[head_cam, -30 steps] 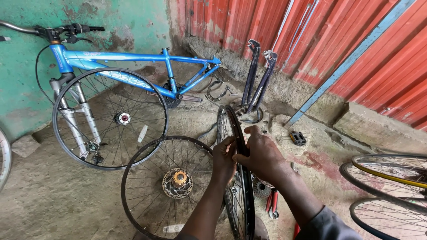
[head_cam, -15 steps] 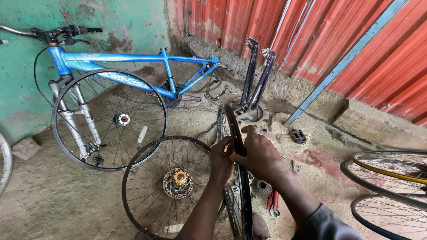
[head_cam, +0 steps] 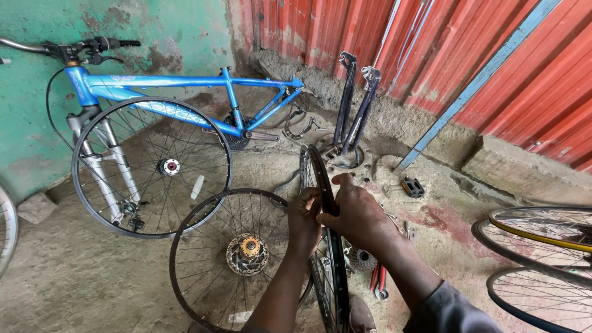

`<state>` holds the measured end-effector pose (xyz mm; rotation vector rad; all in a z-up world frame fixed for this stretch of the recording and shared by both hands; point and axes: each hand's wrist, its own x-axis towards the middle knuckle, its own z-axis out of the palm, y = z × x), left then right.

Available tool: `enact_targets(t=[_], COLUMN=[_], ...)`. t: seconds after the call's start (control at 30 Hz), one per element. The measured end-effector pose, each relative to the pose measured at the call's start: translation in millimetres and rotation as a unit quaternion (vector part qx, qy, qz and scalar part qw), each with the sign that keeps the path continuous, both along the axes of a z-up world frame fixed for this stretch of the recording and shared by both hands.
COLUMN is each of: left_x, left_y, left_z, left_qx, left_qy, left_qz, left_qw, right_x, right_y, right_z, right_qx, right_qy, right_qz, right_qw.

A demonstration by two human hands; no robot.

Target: Repairing and adjusting bicycle components, specifically focusing on the wheel hub and gears using hand tools.

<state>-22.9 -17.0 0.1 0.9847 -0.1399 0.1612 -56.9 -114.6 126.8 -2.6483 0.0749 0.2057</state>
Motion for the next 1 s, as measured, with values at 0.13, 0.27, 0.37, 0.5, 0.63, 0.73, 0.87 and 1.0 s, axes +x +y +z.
enact_targets(t=[0.13, 0.27, 0.37, 0.5, 0.63, 0.73, 0.87, 1.0], left_x=[7, 24, 31, 37, 21, 12, -27, -38], left_y=[1, 33, 46, 51, 50, 53, 83, 141], left_z=[-12, 2, 25, 16, 61, 94, 188, 200], left_qx=[0.009, 0.041, 0.164, 0.429, 0.459, 0.461, 0.467, 0.342], left_qy=[0.007, 0.123, 0.202, 0.187, 0.191, 0.159, 0.059, -0.029], left_qz=[-0.017, -0.104, -0.114, -0.093, -0.061, -0.008, 0.002, 0.005], left_qw=[1.000, 0.986, 0.959, 0.879, 0.866, 0.873, 0.882, 0.939], right_x=[-1, 2, 1, -2, 25, 29, 39, 34], right_y=[0, -5, -7, -21, -58, -76, -79, -69], right_z=[2, -7, 9, 32, -18, -42, -46, -24], right_qx=[0.005, 0.045, 0.104, 0.214, 0.062, -0.078, -0.029, 0.084], right_qy=[0.007, 0.026, 0.077, 0.195, 0.121, 0.119, 0.090, 0.018], right_qz=[-0.001, -0.001, 0.033, 0.124, 0.128, 0.073, 0.026, 0.021], right_qw=[1.000, 0.999, 0.991, 0.949, 0.982, 0.987, 0.995, 0.996])
